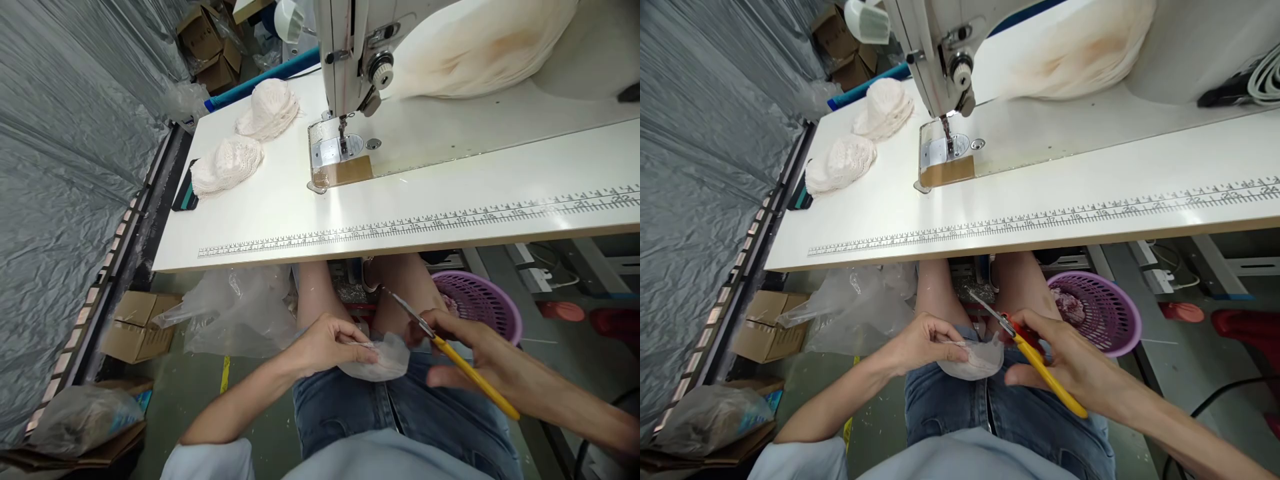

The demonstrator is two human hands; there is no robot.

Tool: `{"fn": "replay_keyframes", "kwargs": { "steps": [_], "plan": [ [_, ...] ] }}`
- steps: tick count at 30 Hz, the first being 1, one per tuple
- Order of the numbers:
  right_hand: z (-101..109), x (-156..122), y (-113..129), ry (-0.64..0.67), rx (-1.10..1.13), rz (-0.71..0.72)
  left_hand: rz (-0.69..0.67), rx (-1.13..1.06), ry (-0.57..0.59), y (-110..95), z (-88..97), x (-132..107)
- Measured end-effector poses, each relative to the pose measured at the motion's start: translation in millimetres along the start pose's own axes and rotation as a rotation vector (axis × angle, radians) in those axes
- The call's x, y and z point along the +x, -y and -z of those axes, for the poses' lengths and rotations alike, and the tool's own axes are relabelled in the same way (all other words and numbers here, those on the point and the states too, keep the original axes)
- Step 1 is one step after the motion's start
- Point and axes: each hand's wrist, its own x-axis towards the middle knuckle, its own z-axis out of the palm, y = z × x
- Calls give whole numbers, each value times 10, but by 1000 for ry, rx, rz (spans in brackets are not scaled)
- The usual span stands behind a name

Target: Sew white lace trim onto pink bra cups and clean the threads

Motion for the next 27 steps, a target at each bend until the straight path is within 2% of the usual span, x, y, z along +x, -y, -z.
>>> {"fn": "replay_keyframes", "kwargs": {
  "steps": [3,7,14,22,27],
  "plan": [
    [-134,97,73,133,224,17,-5,-7,8,-18,-10,-10],
    [-260,204,108,258,377,-57,-24,-14,6,-31,-17,-32],
    [-338,247,102,185,437,-111,20,-56,-29,-10,-9,-36],
    [-329,239,263,120,306,-89,20,-94,-26,-27,-16,-45],
    [-271,234,211,120,249,-47,21,-87,-81,-102,-16,-84]
  ]
}}
